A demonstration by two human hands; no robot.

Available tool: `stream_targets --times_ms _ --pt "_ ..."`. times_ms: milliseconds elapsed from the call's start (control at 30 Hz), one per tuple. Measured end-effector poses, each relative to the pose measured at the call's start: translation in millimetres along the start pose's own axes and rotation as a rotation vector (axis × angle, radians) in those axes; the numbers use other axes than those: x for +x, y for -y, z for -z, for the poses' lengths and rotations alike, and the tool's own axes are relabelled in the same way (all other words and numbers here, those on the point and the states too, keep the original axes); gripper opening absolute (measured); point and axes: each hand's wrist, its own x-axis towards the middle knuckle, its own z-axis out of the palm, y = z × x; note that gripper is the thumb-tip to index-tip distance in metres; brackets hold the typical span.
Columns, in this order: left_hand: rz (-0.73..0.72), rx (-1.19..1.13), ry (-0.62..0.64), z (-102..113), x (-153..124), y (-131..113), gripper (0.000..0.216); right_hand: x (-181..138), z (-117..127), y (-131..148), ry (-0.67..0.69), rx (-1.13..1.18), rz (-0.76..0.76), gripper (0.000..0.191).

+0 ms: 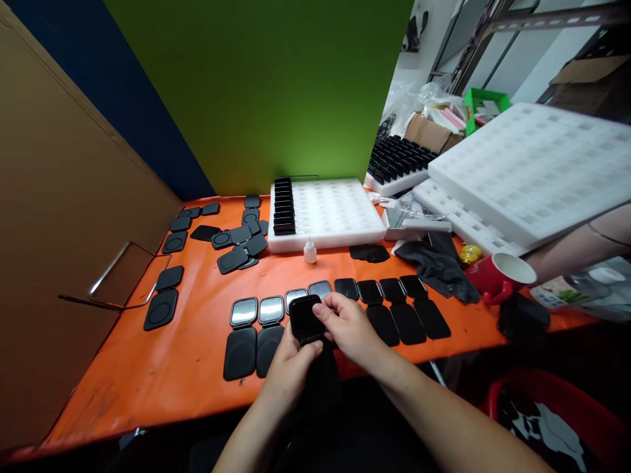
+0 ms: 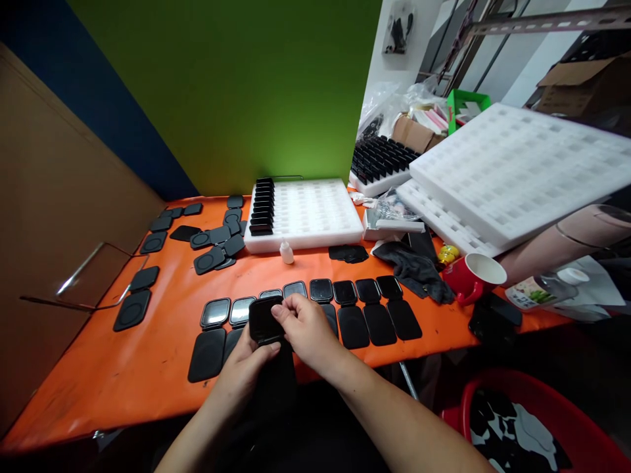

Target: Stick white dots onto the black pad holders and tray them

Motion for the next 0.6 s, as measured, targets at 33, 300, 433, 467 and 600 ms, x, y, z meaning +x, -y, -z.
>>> stream_targets --times_ms 33,300,433,467,600 --pt "-0.007 0.005 -0.001 0 0 1 0.046 0 0 -1 0.001 -0.008 0.004 0.027" --pt "-0.059 0.130 -0.044 -2 -2 0 0.037 -1 -2 -7 -0.022 -0.030 0.009 0.026" --pt "-0.064 0.139 -0.037 -1 -4 4 0.043 -2 -2 -10 -0.023 -0.048 0.022 0.024" --pt "-0.074 0.146 -0.042 -1 -4 6 0.044 -2 -2 -10 -0.023 -0.061 0.031 0.024" --pt "-0.130 0.224 -0.078 2 -3 12 0.047 -2 0 -10 0.006 -0.154 0.054 0.025"
